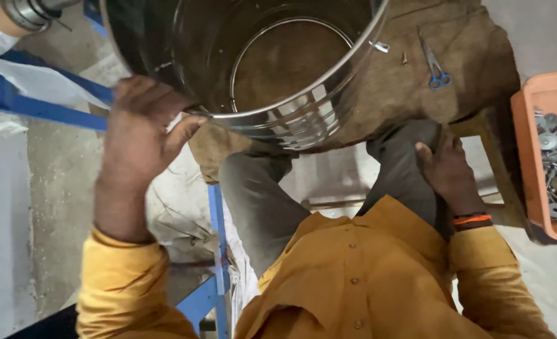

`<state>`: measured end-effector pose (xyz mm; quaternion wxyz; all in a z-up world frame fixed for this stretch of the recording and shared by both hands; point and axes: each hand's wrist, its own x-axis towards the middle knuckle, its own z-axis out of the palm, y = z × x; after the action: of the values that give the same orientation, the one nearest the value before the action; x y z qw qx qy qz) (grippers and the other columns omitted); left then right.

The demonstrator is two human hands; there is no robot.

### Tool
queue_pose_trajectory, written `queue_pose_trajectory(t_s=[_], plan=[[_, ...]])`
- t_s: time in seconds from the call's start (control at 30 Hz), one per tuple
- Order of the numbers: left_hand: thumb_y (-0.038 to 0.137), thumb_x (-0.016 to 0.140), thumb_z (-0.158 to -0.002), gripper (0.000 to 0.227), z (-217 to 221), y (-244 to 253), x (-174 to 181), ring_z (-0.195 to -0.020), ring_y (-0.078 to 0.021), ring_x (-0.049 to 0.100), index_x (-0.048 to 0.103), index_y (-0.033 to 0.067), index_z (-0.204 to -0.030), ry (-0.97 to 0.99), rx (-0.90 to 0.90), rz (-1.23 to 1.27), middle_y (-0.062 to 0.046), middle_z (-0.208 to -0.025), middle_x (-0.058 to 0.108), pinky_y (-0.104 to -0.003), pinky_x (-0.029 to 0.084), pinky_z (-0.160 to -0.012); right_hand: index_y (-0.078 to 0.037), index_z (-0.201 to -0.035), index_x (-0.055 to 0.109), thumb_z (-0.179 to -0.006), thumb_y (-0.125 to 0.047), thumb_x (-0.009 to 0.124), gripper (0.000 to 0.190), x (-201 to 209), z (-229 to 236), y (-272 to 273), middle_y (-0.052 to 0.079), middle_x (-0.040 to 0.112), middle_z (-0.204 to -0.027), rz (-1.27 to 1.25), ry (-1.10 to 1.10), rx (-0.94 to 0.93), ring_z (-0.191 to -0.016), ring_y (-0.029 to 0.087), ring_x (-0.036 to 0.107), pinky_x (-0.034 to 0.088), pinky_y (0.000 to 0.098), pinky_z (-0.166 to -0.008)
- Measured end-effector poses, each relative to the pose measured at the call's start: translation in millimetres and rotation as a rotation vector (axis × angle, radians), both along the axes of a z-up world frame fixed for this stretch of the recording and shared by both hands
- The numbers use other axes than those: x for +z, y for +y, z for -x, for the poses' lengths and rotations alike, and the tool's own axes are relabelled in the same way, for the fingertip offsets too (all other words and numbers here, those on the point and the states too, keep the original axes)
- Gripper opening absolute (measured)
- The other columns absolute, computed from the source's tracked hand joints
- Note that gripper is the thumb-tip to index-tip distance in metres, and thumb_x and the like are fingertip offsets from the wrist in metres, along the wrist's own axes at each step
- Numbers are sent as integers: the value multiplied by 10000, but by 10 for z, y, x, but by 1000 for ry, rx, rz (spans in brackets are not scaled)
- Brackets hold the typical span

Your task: The person inserts bolts into pre-drilled holes on a large stainless steel cylindrical container and tightens them by hand. They repeatedly reach into a nearby bin to retrieve additional bolts and continue securing the container.

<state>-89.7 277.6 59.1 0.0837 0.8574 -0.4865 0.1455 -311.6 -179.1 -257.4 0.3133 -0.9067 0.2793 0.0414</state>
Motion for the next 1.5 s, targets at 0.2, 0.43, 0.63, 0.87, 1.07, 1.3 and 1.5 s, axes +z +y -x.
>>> queue_pose_trajectory(t_s=[0.2, 0.43, 0.63, 0.87, 1.07, 1.3, 1.5], plan=[[483, 683, -986, 414, 192, -191, -211, -941, -343, 581, 669, 71, -951, -172, 84, 106, -101, -891, 608, -467, 434, -926, -12, -1560, 349, -982, -653, 544, 884, 142, -162, -92, 380, 471, -1458, -114, -50, -35, -1356, 533, 447, 385, 535, -1099], [510, 565, -1110, 466, 437, -883, -313, -746, -258, 580, 695, 80, -985, -191, 167, 188, -90, -800, 609, -431, 451, -744, 20, -1387, 564, -1031, -649, 462, 765, 209, -137, -121, 405, 611, -1220, -108, 58, -63, -1202, 567, 536, 410, 588, -983], [485, 581, -1085, 599, 352, -1414, -161, -482, -302, 542, 578, 109, -620, -197, 206, 225, -109, -519, 523, -420, 453, -542, 53, -1095, 708, -1070, -696, 406, 808, 282, -111, -134, 391, 652, -1102, 129, 178, -26, -1102, 550, 605, 470, 575, -975], [205, 698, -1058, 191, 288, -653, 192, -948, -384, 655, 694, 21, -1109, 265, -37, 170, -186, -1029, 696, -454, 499, -824, -57, -1098, 724, -1073, -504, 349, 584, 668, 267, -67, 244, 735, -973, 298, 170, 227, -933, 418, 713, 551, 554, -804], [301, 515, -1146, 343, 391, -613, -115, -903, -331, 624, 693, 26, -1045, -49, 122, -76, -158, -1010, 666, -383, 438, -854, -46, -1126, 662, -1107, -473, 443, 480, 654, 455, 114, 177, 741, -982, 360, 156, 181, -884, 357, 727, 549, 520, -763], [346, 498, -1228, 417, 436, -1031, -479, -847, -237, 664, 772, 52, -1119, -84, 244, 167, -103, -1045, 760, -438, 486, -989, -125, -1168, 716, -961, -298, 659, 275, 900, 618, -338, 94, 766, -949, 63, -37, 15, -855, 340, 726, 551, 471, -715], [244, 562, -1209, 343, 606, -979, -506, -1054, -331, 695, 694, -72, -1219, -47, 40, 566, -206, -1151, 733, -418, 539, -974, -43, -1068, 758, -1010, -58, 701, 82, 870, 1032, -1340, 124, 743, -1009, 354, -433, -89, -921, 334, 715, 563, 415, -819]])
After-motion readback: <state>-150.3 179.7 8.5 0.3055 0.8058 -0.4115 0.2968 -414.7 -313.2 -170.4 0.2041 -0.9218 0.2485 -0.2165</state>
